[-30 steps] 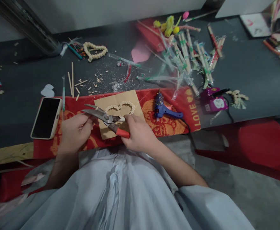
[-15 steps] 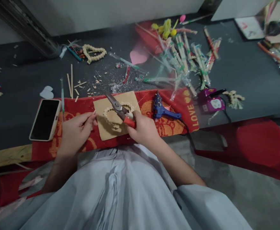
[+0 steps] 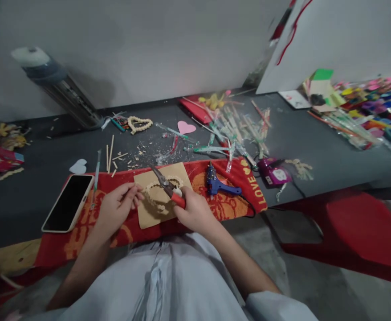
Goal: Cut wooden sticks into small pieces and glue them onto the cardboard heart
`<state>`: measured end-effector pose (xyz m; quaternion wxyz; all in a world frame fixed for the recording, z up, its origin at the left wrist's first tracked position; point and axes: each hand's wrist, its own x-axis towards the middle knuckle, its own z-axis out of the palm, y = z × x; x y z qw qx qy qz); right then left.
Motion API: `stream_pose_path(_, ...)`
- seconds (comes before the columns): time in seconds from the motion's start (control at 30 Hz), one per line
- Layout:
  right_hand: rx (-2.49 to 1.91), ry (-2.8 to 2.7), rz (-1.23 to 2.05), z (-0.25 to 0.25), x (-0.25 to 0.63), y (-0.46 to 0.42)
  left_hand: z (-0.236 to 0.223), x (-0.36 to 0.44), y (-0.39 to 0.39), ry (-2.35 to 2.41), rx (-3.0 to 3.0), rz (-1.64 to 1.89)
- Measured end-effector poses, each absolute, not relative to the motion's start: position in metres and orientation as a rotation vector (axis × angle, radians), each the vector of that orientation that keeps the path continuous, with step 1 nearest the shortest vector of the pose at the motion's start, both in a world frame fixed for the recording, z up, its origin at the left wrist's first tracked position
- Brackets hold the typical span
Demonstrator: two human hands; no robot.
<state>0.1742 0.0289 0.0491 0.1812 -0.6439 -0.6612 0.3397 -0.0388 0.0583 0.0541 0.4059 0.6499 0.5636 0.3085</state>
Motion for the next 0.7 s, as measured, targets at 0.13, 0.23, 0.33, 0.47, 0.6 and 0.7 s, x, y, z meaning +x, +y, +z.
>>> stream_pose_path(0.13,-1.746,-1.790,0.966,0.046,0.167,0.030,0.062,-0.024,0.058,1.219,1.484,0.776)
stream_pose_path(0.23,-1.724,-1.751,0.952,0.046,0.162,0.032,0.070,-0.015,0.056,1.154,1.441,0.747)
stream_pose_path(0.33,-1.669,-1.716,0.972,0.047,0.159,0.033,0.074,-0.012,0.055,1.130,1.441,0.740)
stream_pose_path(0.47,-1.582,-1.661,1.013,0.048,0.158,0.032,0.076,-0.012,0.056,1.114,1.531,0.746)
stream_pose_path(0.6,-1.444,-1.575,1.116,0.046,0.161,0.033,0.074,-0.009,0.057,1.072,1.627,0.735)
stream_pose_path(0.7,-1.374,-1.488,1.200,0.043,0.164,0.036,0.077,-0.005,0.059,1.046,1.641,0.717)
